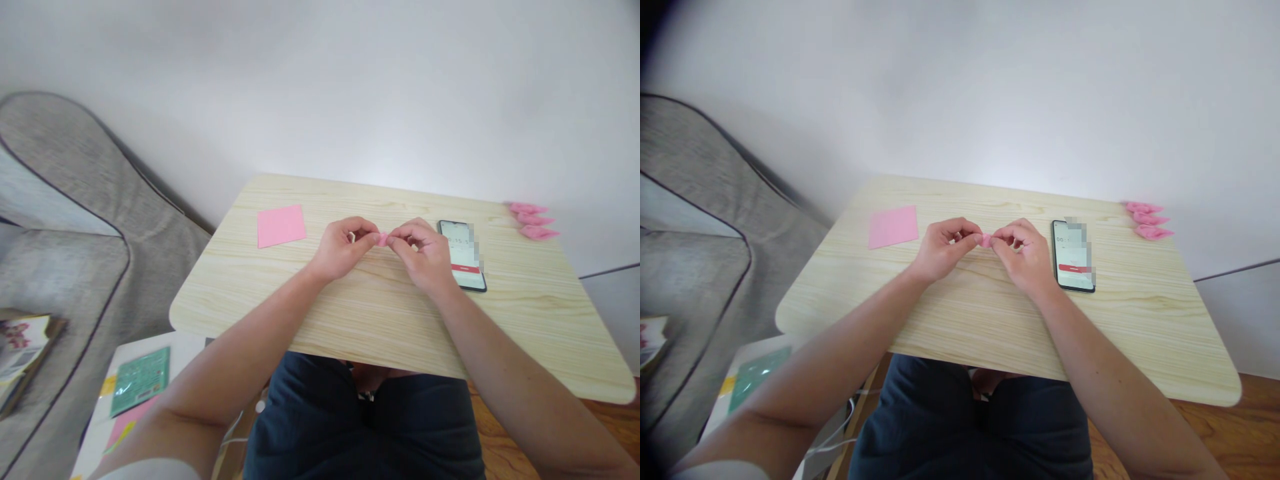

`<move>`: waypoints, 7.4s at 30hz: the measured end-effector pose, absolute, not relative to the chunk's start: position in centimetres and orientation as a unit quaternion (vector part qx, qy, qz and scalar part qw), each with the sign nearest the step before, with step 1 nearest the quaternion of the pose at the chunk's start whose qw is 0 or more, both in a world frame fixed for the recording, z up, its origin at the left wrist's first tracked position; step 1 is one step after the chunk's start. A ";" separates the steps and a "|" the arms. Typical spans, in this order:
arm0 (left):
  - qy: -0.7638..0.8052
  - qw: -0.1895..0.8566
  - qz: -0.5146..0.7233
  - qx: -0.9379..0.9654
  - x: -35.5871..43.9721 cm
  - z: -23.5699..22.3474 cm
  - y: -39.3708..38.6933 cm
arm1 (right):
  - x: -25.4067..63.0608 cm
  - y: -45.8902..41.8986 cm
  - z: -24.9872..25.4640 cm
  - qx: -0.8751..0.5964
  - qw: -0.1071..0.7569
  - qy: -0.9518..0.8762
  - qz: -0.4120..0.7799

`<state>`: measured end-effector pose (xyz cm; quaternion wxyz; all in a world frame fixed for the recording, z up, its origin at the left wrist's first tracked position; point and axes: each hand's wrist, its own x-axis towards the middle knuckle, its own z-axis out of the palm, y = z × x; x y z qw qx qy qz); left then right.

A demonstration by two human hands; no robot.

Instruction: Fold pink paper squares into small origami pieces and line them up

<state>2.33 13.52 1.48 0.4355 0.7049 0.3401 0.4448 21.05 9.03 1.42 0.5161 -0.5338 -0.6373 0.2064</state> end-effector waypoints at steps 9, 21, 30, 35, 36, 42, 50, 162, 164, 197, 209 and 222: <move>0.344 0.432 0.442 0.707 2.4 1.5 13.5 | 20.9 8.9 1.3 -0.527 0.502 -0.653 0.208; 0.347 0.435 0.427 0.713 2.5 1.7 13.3 | 20.9 8.9 1.4 -0.528 0.486 -0.666 0.203; 0.362 0.398 0.425 0.728 2.7 1.1 13.4 | 20.7 8.8 1.5 -0.530 0.486 -0.668 0.189; 0.354 0.401 0.412 0.738 2.6 1.1 13.4 | 20.7 8.7 1.6 -0.534 0.480 -0.673 0.179; 0.351 0.402 0.408 0.741 2.6 1.2 13.3 | 20.7 8.7 1.6 -0.535 0.477 -0.674 0.178; 0.350 0.421 0.385 0.743 2.5 1.5 13.3 | 20.7 8.7 1.6 -0.528 0.474 -0.681 0.180; 0.331 0.450 0.350 0.752 2.4 1.6 13.4 | 20.9 8.6 1.9 -0.529 0.467 -0.670 0.230; 0.377 0.304 0.328 0.811 1.6 0.0 14.5 | 22.9 9.9 0.4 -0.561 0.356 -0.726 0.176; 0.375 0.337 0.340 0.794 1.7 0.1 14.5 | 22.9 9.9 0.2 -0.581 0.382 -0.686 0.216; 0.321 0.552 0.433 0.637 1.8 0.2 15.1 | 23.1 9.8 1.3 -0.547 0.457 -0.571 0.408; 0.322 0.550 0.436 0.635 1.7 0.4 15.0 | 22.9 9.8 1.3 -0.535 0.480 -0.558 0.414; 0.319 0.585 0.446 0.598 1.7 0.4 15.4 | 23.1 9.8 1.4 -0.500 0.484 -0.544 0.469</move>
